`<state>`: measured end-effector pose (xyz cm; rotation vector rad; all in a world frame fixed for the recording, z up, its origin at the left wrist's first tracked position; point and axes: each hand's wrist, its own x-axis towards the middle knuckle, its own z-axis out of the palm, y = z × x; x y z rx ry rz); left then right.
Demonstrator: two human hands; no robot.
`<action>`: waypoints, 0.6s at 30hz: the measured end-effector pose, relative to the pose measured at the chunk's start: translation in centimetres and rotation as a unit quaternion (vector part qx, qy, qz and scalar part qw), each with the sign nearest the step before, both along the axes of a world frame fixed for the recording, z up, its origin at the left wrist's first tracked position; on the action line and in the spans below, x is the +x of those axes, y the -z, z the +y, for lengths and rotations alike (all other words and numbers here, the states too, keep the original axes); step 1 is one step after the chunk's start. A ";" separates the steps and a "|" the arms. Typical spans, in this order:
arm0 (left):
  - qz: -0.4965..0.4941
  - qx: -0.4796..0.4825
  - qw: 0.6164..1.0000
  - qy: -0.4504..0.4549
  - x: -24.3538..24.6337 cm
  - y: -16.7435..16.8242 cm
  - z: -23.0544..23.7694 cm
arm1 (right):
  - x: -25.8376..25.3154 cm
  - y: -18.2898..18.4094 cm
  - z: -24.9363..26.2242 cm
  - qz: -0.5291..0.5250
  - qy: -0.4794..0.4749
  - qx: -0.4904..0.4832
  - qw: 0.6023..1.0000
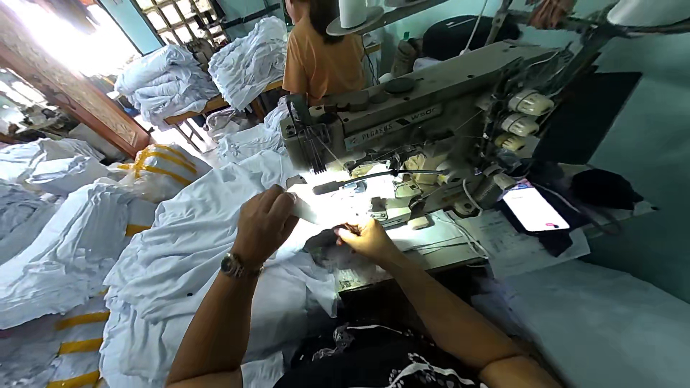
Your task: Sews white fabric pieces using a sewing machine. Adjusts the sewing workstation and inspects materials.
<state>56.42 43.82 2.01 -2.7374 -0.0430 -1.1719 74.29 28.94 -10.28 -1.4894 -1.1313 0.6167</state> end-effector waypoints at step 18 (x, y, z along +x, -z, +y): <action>0.403 -0.247 0.860 0.194 -0.6 -7.4 -1.4 | 0.8 -2.3 -0.5 -0.084 -0.076 0.068 0.991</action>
